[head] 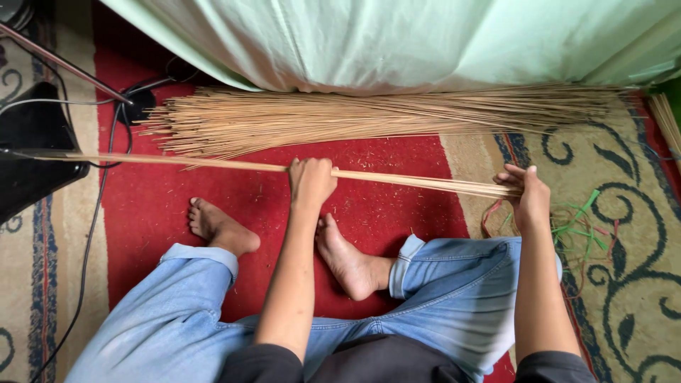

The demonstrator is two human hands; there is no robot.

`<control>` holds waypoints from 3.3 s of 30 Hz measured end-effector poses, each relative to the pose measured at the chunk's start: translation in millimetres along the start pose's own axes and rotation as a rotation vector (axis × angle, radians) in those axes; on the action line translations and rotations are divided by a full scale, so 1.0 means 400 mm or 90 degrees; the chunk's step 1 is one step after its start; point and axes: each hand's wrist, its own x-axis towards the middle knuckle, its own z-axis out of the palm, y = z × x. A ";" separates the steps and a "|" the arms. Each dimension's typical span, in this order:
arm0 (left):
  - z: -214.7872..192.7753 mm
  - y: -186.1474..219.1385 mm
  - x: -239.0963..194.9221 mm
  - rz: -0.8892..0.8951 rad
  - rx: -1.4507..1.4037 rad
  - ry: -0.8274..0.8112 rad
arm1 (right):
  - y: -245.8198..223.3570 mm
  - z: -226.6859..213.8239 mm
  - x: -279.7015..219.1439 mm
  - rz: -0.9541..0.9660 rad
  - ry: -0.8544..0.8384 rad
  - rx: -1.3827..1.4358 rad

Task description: Sorting and aligning thin wooden sticks into a bundle while sitting on the floor

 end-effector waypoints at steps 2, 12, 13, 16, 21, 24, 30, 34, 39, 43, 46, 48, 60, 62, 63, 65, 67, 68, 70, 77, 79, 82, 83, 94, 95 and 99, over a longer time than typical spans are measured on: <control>0.069 -0.030 -0.045 -0.028 -0.011 -0.048 | -0.030 0.036 -0.024 0.011 0.013 0.027; 0.144 -0.049 -0.087 -0.054 -0.048 -0.090 | 0.029 0.066 -0.041 0.036 -0.015 0.072; 0.155 -0.054 -0.097 -0.056 -0.049 -0.091 | 0.034 0.061 -0.039 0.038 -0.017 0.070; 0.193 -0.056 -0.121 -0.053 -0.050 -0.100 | 0.038 0.054 -0.044 0.034 0.037 0.156; 0.222 -0.053 -0.138 -0.044 -0.063 -0.088 | 0.080 0.011 -0.043 -0.003 0.034 0.149; 0.205 -0.038 -0.135 -0.047 -0.065 -0.069 | 0.071 0.058 -0.066 0.028 -0.026 0.069; 0.272 -0.054 -0.170 -0.050 -0.050 -0.040 | 0.023 0.092 -0.134 0.020 -0.009 -0.061; 0.253 -0.057 -0.164 -0.032 -0.051 -0.047 | 0.028 0.079 -0.111 -0.045 0.074 -0.011; 0.278 -0.052 -0.156 -0.062 -0.061 -0.058 | 0.034 0.085 -0.102 -0.161 0.084 -0.537; 0.271 -0.052 -0.139 -0.085 -0.059 -0.066 | 0.046 0.192 -0.160 -0.392 0.086 -1.035; 0.288 -0.045 -0.144 -0.107 -0.063 -0.084 | 0.080 0.215 -0.170 -0.394 -0.078 -1.052; 0.314 -0.049 -0.137 -0.132 -0.060 -0.106 | 0.155 0.184 -0.125 -0.327 -0.224 -1.029; 0.325 -0.008 -0.076 0.004 -0.008 -0.145 | 0.093 0.220 -0.070 -0.229 -0.248 -1.021; 0.357 -0.016 -0.051 0.041 0.018 -0.136 | 0.117 0.225 -0.041 -0.232 -0.228 -1.048; 0.375 -0.021 -0.046 0.077 0.044 -0.128 | 0.134 0.225 -0.035 -0.236 -0.209 -1.075; 0.370 -0.015 -0.014 0.088 0.044 -0.128 | 0.155 0.224 -0.008 -0.240 -0.190 -1.078; 0.377 -0.014 -0.004 0.098 0.043 -0.137 | 0.178 0.221 -0.003 -0.236 -0.178 -1.082; 0.383 -0.015 0.006 0.105 0.054 -0.134 | 0.183 0.224 0.005 -0.239 -0.165 -1.087; 0.380 -0.016 0.018 0.113 0.063 -0.135 | 0.190 0.227 0.013 -0.238 -0.154 -1.094; 0.308 -0.022 0.052 0.098 -0.070 -0.190 | 0.189 0.231 0.017 -0.194 -0.148 -1.042; 0.280 -0.014 0.085 0.077 -0.103 -0.184 | 0.174 0.237 0.005 -0.186 -0.148 -1.024; 0.273 -0.006 0.162 0.024 -0.133 -0.211 | 0.161 0.250 -0.002 -0.188 -0.174 -0.993; 0.283 -0.007 0.183 0.014 -0.114 -0.233 | 0.184 0.246 0.004 -0.214 -0.169 -1.041; 0.375 -0.036 0.227 -0.003 -0.011 -0.209 | 0.213 0.243 0.001 -0.208 -0.134 -1.000; 0.377 -0.042 0.229 -0.020 -0.007 -0.208 | 0.201 0.252 -0.008 -0.200 -0.138 -0.993; 0.356 -0.040 0.228 -0.055 0.004 -0.208 | 0.191 0.250 -0.013 -0.181 -0.144 -0.962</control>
